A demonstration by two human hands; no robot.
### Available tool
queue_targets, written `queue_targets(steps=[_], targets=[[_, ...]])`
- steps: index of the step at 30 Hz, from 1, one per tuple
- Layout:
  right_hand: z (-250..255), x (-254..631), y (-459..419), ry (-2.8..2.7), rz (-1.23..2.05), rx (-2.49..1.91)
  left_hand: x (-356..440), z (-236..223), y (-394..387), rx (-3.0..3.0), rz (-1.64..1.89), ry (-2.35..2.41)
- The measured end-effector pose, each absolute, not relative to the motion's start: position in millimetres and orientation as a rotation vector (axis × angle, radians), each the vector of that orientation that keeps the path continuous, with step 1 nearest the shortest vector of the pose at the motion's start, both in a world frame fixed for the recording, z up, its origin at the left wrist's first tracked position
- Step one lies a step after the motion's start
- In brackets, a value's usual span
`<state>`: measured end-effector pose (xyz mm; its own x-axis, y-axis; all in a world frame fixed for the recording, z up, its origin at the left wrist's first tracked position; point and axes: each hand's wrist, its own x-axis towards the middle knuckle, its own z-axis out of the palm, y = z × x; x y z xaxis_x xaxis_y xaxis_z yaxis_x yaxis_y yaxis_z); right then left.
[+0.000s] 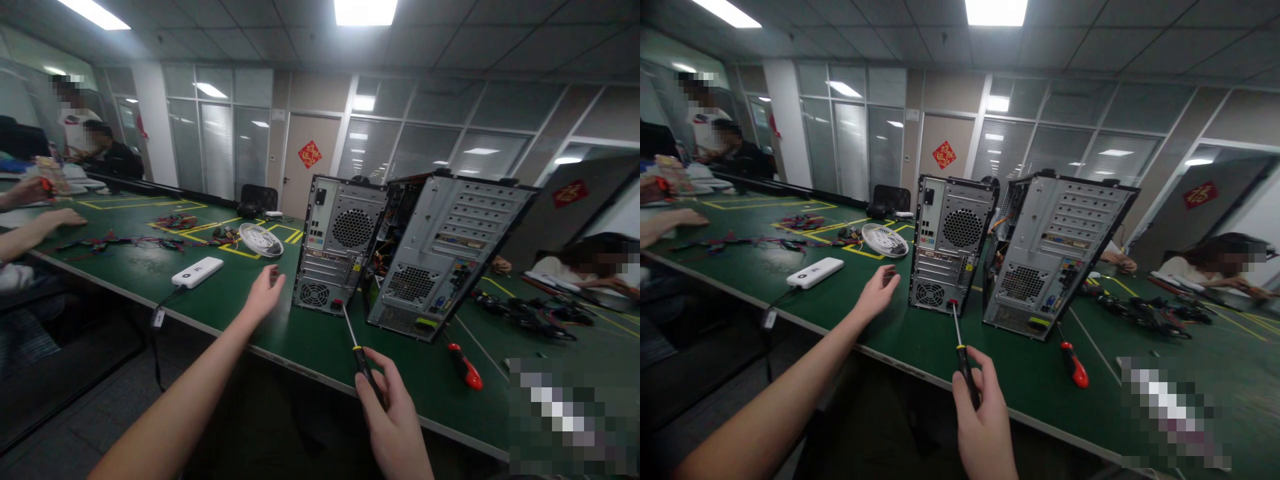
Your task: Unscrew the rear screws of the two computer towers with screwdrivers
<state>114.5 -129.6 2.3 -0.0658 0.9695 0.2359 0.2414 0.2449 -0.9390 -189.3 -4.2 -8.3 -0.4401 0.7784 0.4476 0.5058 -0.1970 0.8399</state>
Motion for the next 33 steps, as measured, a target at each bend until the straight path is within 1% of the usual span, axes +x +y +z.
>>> queue_targets(steps=[3, 5, 9, 14, 22, 26, 30, 33], targets=[[1, 123, -137, -1.600, 0.961, -1.188, -231, -6, -24, 1.557, 1.506, 2.112], [1, 127, -139, -1.615, 0.966, -1.193, -255, -7, -35, 1.580, 1.337, 2.217], [4, 130, -141, -1.632, 0.967, -1.188, -277, -12, -47, 1.737, 1.081, 2.168], [6, 132, -144, -1.652, 0.948, -1.209, -275, -12, -44, 1.814, 0.998, 2.135], [8, 136, -142, -1.655, 0.909, -1.196, -269, -8, -39, 1.829, 1.065, 2.164], [11, 139, -140, -1.631, 0.874, -1.200, -257, -4, -40, 1.837, 1.236, 2.102], [12, 143, -139, -1.628, 0.856, -1.216, -226, -1, -46, 1.775, 1.423, 1.792], [9, 146, -141, -1.673, 0.815, -1.197, -195, -5, -55, 1.670, 1.461, 1.504]])
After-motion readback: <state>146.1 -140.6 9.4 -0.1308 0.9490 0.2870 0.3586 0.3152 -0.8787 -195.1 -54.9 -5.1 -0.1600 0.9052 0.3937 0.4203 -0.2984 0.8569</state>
